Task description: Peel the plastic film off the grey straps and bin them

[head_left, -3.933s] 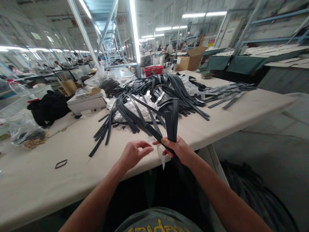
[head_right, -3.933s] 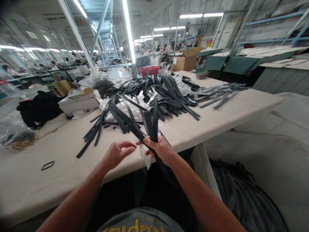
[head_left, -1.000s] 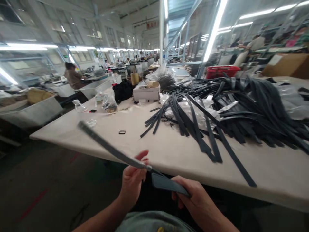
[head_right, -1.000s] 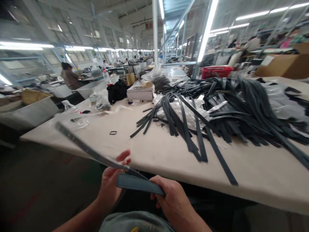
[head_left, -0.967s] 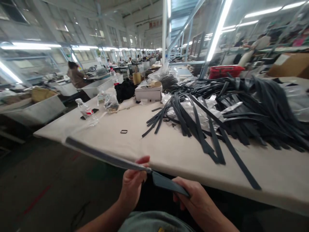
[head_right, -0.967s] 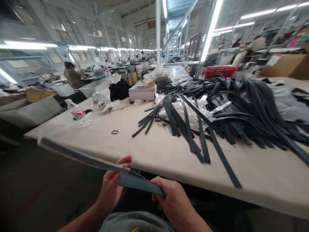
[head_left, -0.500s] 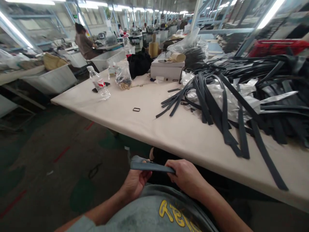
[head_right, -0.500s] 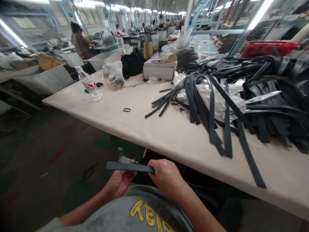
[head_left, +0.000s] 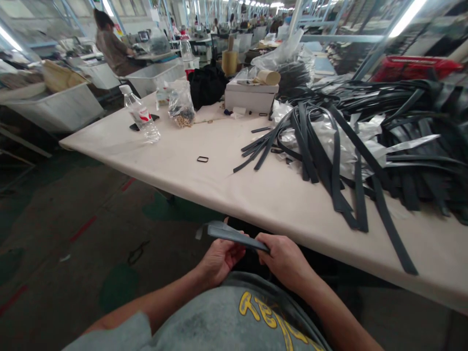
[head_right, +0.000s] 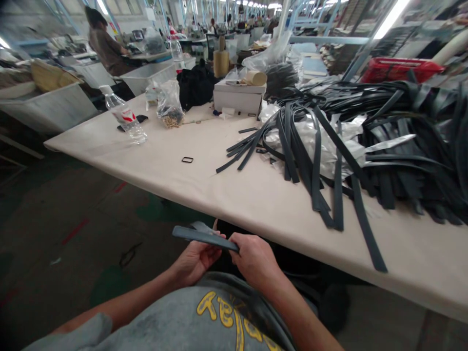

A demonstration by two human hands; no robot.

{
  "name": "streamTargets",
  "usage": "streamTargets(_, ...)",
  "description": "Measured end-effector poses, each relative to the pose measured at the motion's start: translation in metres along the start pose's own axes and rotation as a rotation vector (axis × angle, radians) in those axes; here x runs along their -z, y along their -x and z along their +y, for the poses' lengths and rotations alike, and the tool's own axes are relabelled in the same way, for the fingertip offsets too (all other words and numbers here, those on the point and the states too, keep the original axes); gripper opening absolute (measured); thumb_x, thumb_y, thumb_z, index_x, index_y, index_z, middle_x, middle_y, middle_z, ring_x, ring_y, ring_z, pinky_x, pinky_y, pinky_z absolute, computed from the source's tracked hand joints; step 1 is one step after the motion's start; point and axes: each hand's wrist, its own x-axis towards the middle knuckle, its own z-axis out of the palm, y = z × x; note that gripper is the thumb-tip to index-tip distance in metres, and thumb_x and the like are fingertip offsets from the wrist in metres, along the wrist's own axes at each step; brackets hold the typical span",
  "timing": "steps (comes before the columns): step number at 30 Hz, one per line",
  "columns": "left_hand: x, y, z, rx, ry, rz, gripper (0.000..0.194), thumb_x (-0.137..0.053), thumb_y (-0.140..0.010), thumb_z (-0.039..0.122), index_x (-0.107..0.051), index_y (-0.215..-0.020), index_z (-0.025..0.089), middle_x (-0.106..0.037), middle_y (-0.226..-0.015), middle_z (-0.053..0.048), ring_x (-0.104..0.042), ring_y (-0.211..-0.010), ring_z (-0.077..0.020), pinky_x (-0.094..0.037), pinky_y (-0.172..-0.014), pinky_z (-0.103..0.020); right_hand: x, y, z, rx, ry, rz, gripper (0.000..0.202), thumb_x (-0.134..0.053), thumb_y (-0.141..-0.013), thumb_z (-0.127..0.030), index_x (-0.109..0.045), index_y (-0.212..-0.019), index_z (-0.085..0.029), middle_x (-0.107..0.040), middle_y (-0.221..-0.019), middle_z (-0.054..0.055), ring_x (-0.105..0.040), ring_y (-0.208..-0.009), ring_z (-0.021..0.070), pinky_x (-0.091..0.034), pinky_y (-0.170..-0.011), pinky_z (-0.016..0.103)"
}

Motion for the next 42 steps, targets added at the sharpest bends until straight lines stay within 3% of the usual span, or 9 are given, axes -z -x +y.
streamTargets(4,-0.013,-0.004,-0.001,-0.012,-0.033,-0.028,0.011,-0.060,-0.085,0.006,-0.070,-0.089,0.010,-0.074,-0.093,-0.009,-0.070,-0.081,-0.0143,-0.057,-0.070,-0.022,-0.004,-0.005,-0.002,-0.022,-0.077,-0.008,0.021,-0.050,-0.089,-0.027,-0.060,-0.073,-0.021,-0.065,-0.067,-0.001,-0.056,-0.055,0.0123,-0.036,-0.055,0.023)
streamTargets(8,-0.006,-0.015,0.008,-0.068,0.004,0.026,0.013,-0.057,-0.090,0.011,-0.069,-0.092,0.012,-0.074,-0.095,-0.008,-0.069,-0.076,-0.0123,-0.057,-0.066,-0.022,0.007,0.022,0.023,-0.116,-0.286,-0.113,0.033,-0.043,-0.094,-0.043,-0.058,-0.074,-0.021,-0.065,-0.066,-0.001,-0.059,-0.054,0.0129,-0.041,-0.052,0.022)
streamTargets(13,-0.003,-0.018,0.004,-0.037,-0.032,0.017,0.012,-0.059,-0.090,0.015,-0.069,-0.097,0.011,-0.074,-0.097,-0.009,-0.069,-0.079,-0.0132,-0.057,-0.071,-0.024,0.018,0.049,0.036,-0.146,-0.149,-0.037,0.019,-0.049,-0.086,-0.023,-0.059,-0.070,-0.021,-0.064,-0.063,-0.001,-0.056,-0.053,0.0132,-0.037,-0.052,0.023)
streamTargets(16,-0.011,-0.012,-0.007,0.029,-0.077,-0.010,0.011,-0.062,-0.089,0.015,-0.069,-0.095,0.010,-0.074,-0.097,-0.010,-0.069,-0.084,-0.0155,-0.058,-0.074,-0.025,0.013,0.037,0.025,-0.126,-0.015,0.035,0.013,-0.054,-0.080,-0.018,-0.062,-0.070,-0.021,-0.064,-0.063,-0.001,-0.055,-0.055,0.0135,-0.034,-0.055,0.025)
streamTargets(20,-0.018,-0.009,-0.018,0.099,-0.170,-0.118,0.006,-0.066,-0.085,0.013,-0.070,-0.088,0.012,-0.074,-0.088,-0.007,-0.069,-0.078,-0.0134,-0.056,-0.072,-0.022,0.000,0.008,0.011,-0.054,0.034,0.112,0.020,-0.052,-0.087,-0.022,-0.062,-0.070,-0.020,-0.063,-0.062,0.000,-0.056,-0.058,0.0142,-0.034,-0.057,0.026)
streamTargets(25,-0.016,-0.015,-0.010,0.056,-0.138,-0.092,0.012,-0.060,-0.090,0.017,-0.071,-0.093,0.011,-0.074,-0.095,-0.008,-0.069,-0.082,-0.0134,-0.056,-0.072,-0.022,-0.004,0.014,0.023,-0.097,-0.423,0.030,0.029,-0.043,-0.095,-0.041,-0.064,-0.097,-0.021,-0.062,-0.062,-0.003,-0.055,-0.047,0.0111,-0.040,-0.048,0.022)
streamTargets(29,-0.016,-0.015,-0.004,0.064,-0.131,-0.019,0.011,-0.061,-0.090,0.016,-0.070,-0.093,0.011,-0.074,-0.096,-0.009,-0.068,-0.078,-0.0134,-0.056,-0.070,-0.023,0.003,0.039,0.037,-0.107,-0.528,0.110,0.035,-0.048,-0.092,-0.035,-0.056,-0.123,-0.021,-0.060,-0.063,-0.004,-0.051,-0.045,0.0100,-0.043,-0.046,0.020)
streamTargets(37,-0.024,-0.006,-0.020,0.128,-0.330,-0.192,0.015,-0.071,-0.084,0.024,-0.072,-0.088,0.010,-0.073,-0.087,-0.009,-0.068,-0.078,-0.0141,-0.054,-0.074,-0.021,-0.011,0.012,0.025,-0.061,-0.336,0.176,0.025,-0.051,-0.091,-0.029,-0.066,-0.110,-0.023,-0.061,-0.063,-0.004,-0.050,-0.045,0.0096,-0.040,-0.047,0.020)
streamTargets(42,-0.022,-0.003,-0.008,0.105,-0.322,-0.170,0.017,-0.070,-0.085,0.025,-0.072,-0.093,0.010,-0.073,-0.099,-0.012,-0.069,-0.086,-0.0174,-0.054,-0.077,-0.024,-0.011,0.004,0.041,-0.051,-0.584,0.278,0.034,-0.047,-0.092,-0.041,-0.069,-0.106,-0.019,-0.067,-0.076,0.001,-0.048,-0.045,0.0094,-0.041,-0.044,0.022)
